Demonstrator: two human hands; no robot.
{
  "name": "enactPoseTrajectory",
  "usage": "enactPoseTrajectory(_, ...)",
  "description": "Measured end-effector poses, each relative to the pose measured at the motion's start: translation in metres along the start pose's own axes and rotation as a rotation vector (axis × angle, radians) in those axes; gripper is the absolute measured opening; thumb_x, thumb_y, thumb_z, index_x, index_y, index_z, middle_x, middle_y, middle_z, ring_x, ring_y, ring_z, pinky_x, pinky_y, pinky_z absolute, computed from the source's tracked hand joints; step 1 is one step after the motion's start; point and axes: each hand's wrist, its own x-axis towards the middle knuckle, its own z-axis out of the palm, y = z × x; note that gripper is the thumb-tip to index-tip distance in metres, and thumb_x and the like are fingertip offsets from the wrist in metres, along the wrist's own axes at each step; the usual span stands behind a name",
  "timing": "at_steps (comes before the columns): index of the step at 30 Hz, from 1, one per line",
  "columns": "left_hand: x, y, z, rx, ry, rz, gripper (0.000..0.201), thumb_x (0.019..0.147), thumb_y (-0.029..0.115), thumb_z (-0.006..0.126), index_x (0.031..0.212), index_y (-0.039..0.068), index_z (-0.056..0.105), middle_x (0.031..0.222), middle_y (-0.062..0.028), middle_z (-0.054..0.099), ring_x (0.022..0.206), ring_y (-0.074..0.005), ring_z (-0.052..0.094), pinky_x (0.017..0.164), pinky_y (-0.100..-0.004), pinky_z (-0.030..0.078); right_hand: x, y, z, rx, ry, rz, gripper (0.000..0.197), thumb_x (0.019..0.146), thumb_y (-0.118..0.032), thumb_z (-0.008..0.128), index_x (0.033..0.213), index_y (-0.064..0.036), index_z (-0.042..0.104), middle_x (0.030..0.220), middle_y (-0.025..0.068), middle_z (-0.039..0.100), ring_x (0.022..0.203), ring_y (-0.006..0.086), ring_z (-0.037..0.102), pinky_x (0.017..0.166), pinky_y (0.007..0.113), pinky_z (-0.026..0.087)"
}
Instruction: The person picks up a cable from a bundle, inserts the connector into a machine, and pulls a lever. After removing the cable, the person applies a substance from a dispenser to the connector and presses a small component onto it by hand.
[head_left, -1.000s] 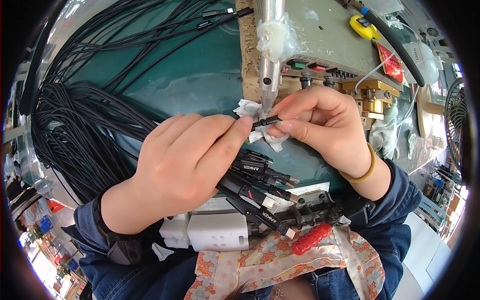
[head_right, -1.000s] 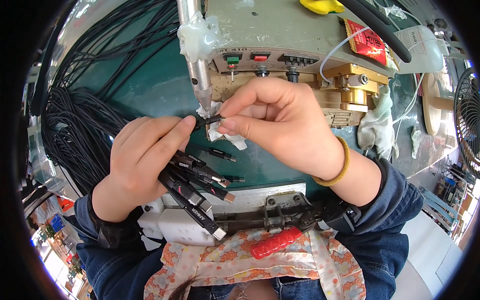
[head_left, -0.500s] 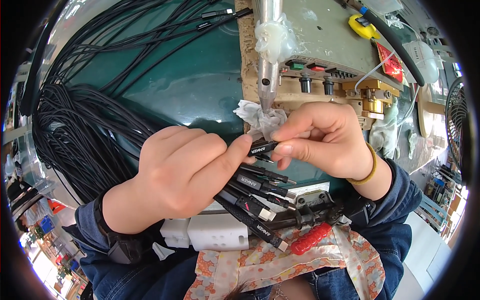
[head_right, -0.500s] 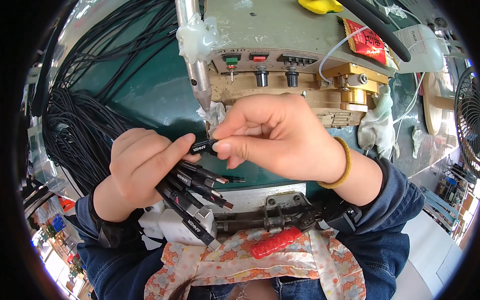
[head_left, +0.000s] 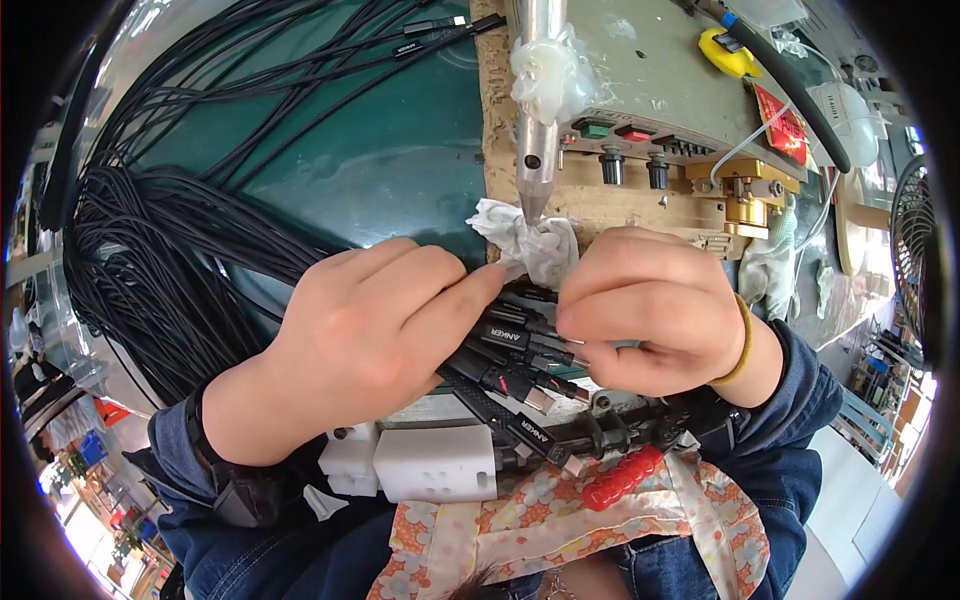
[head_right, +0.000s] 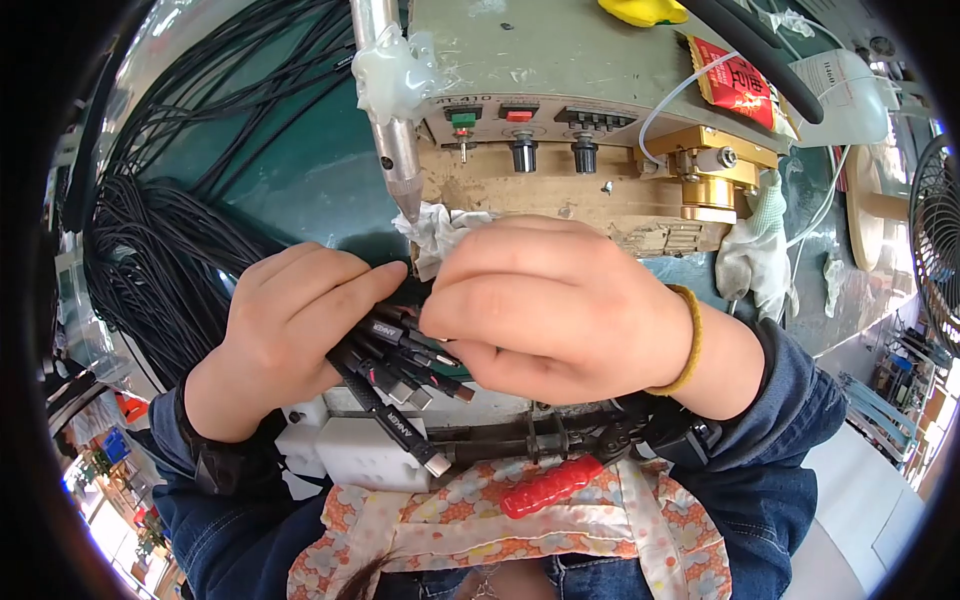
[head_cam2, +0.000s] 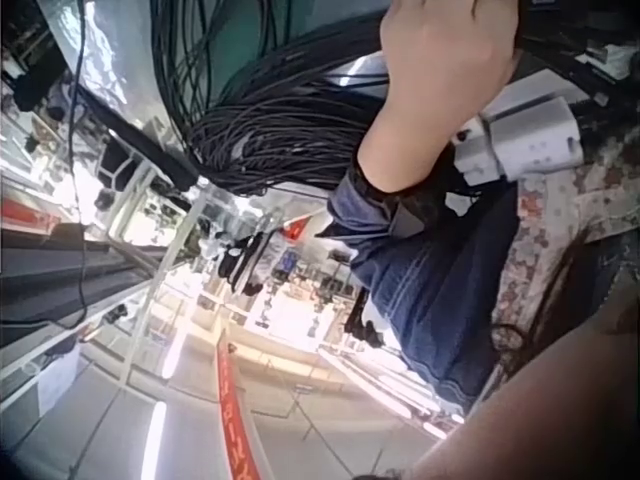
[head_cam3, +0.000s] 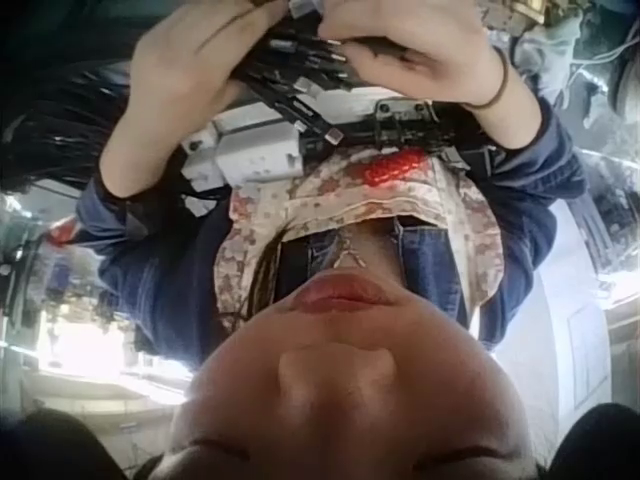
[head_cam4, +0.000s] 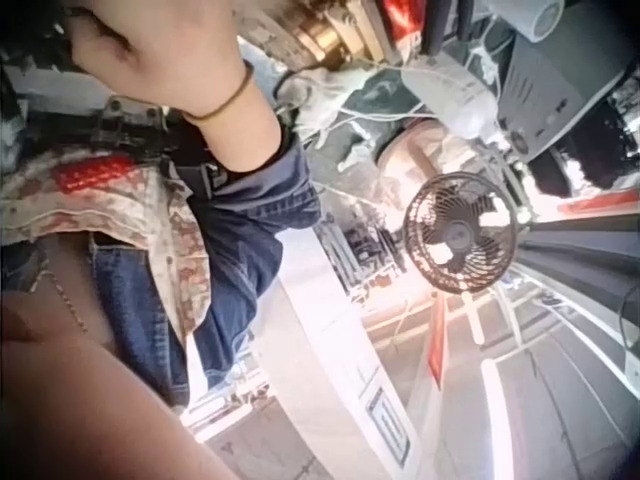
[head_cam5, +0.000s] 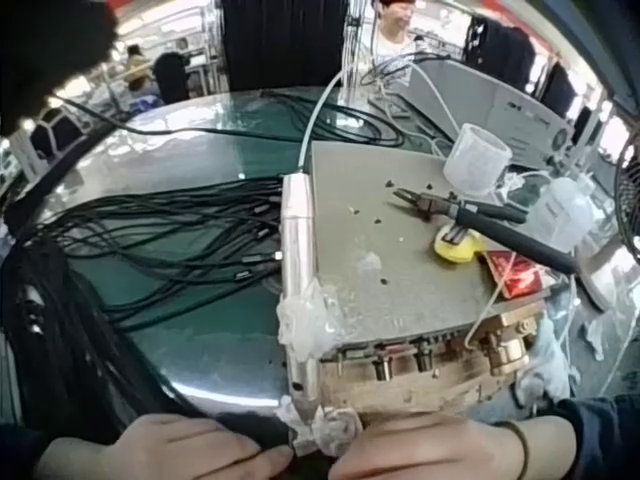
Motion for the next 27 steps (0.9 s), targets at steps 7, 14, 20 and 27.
enactPoseTrajectory(7, -0.004, -0.004, 0.006, 0.041, 0.122, 0.026, 0.032, 0.062, 0.006, 0.061, 0.093, -0.004, 0.062, 0.082, -0.0099, 0.059, 0.059, -0.0195, 0.057, 0.049, -0.0268, 0.047, -0.003, -0.002, 0.009, 0.565, 0.222, 0.798, 0.009, 0.081, 0.002, 0.062, 0.09, 0.0025, 0.06, 0.076, 0.0079, 0.064, 0.064, 0.0136, 0.062, 0.057, 0.026, 0.05)
enactPoseTrajectory(14, -0.002, -0.008, 0.007, 0.142, 0.152, 0.017, 0.031, 0.063, 0.005, 0.06, 0.093, -0.004, 0.062, 0.084, -0.0103, 0.06, 0.061, -0.0192, 0.058, 0.051, -0.027, 0.048, 0.004, 0.006, 0.007, 0.799, 0.3, 0.837, 0.009, 0.088, -0.001, 0.058, 0.097, 0.0023, 0.057, 0.081, 0.0101, 0.067, 0.074, 0.015, 0.067, 0.067, 0.023, 0.054)
enactPoseTrajectory(20, -0.002, -0.008, 0.005, 0.211, 0.167, 0.029, 0.032, 0.063, 0.006, 0.06, 0.094, -0.004, 0.063, 0.084, -0.0099, 0.06, 0.061, -0.0182, 0.057, 0.051, -0.0266, 0.047, 0.003, 0.007, 0.006, 0.849, 0.312, 0.808, 0.011, 0.088, -0.003, 0.058, 0.098, 0.0018, 0.055, 0.081, 0.0098, 0.067, 0.073, 0.0144, 0.066, 0.067, 0.022, 0.054)
enactPoseTrajectory(27, -0.005, -0.007, 0.006, 0.231, 0.153, 0.04, 0.034, 0.063, 0.005, 0.063, 0.096, -0.004, 0.063, 0.081, -0.008, 0.058, 0.059, -0.0169, 0.055, 0.048, -0.0251, 0.044, 0.0, 0.004, 0.008, 0.755, 0.247, 0.757, 0.012, 0.087, 0.0, 0.059, 0.098, 0.0018, 0.054, 0.083, 0.0102, 0.066, 0.074, 0.0148, 0.066, 0.068, 0.024, 0.054)
